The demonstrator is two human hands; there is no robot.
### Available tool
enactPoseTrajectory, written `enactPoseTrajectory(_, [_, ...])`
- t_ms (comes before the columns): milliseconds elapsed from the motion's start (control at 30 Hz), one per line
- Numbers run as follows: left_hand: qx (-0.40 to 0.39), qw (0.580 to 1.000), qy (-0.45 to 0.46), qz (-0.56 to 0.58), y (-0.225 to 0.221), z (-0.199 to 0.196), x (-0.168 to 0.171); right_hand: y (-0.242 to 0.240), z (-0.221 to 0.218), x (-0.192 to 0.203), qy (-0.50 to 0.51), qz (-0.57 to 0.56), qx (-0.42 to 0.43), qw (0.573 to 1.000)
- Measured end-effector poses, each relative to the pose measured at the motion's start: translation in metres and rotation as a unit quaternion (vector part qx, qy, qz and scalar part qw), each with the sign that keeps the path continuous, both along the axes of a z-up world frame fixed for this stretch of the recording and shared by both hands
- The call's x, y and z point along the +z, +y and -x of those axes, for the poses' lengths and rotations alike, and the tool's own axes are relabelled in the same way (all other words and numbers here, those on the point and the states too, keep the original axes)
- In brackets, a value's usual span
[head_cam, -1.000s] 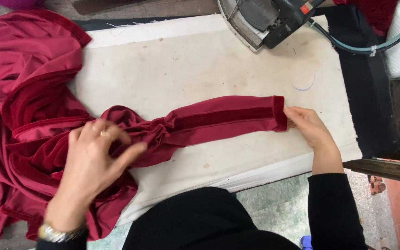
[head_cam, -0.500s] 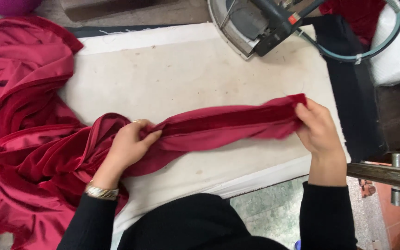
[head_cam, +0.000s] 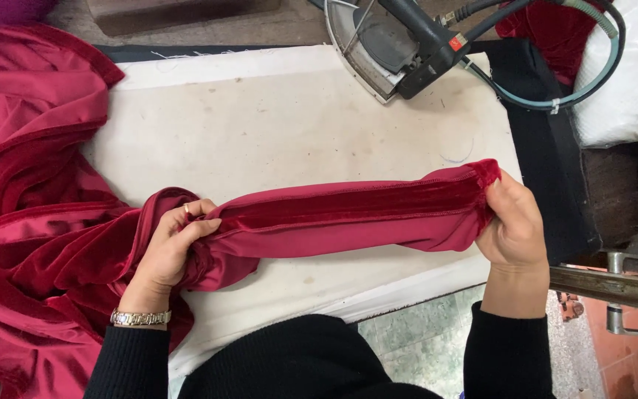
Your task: Ironing and pressing a red velvet garment using a steam iron and a wooden pressing block to set the seams.
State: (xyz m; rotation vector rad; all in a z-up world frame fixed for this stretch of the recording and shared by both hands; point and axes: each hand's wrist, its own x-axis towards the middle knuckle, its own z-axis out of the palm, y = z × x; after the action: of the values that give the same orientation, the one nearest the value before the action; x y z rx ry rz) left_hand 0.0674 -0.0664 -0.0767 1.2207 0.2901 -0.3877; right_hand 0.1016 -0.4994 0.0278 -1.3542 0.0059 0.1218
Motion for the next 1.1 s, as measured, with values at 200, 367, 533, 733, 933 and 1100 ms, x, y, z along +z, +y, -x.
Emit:
enactPoseTrajectory(200, [0.001, 1.000, -0.004, -0.012, 0.000, 0.000, -0.003, 0.000, 0.001, -0.001, 0.012, 0.013, 0.007, 1.000])
enactPoseTrajectory(367, [0.009, 1.000, 0.008, -0.004, 0.000, 0.000, -0.006, 0.004, 0.000, 0.000, 0.023, 0.021, -0.005, 0.999])
enactPoseTrajectory(533, [0.005, 1.000, -0.001, 0.001, -0.004, 0.001, -0.002, 0.007, -0.002, -0.001, 0.032, 0.030, -0.013, 0.999])
enactPoseTrajectory(733, [0.036, 0.997, -0.054, -0.043, -0.012, 0.005, 0.008, 0.006, -0.005, -0.006, -0.028, 0.026, 0.000, 0.999])
enactPoseTrajectory(933, [-0.001, 1.000, -0.007, -0.012, -0.002, 0.000, 0.002, -0.002, 0.001, -0.008, 0.021, 0.041, -0.004, 0.999])
enactPoseTrajectory(1100, [-0.005, 1.000, -0.018, 0.006, -0.004, 0.000, 0.005, -0.003, 0.002, -0.012, 0.011, 0.022, -0.011, 1.000])
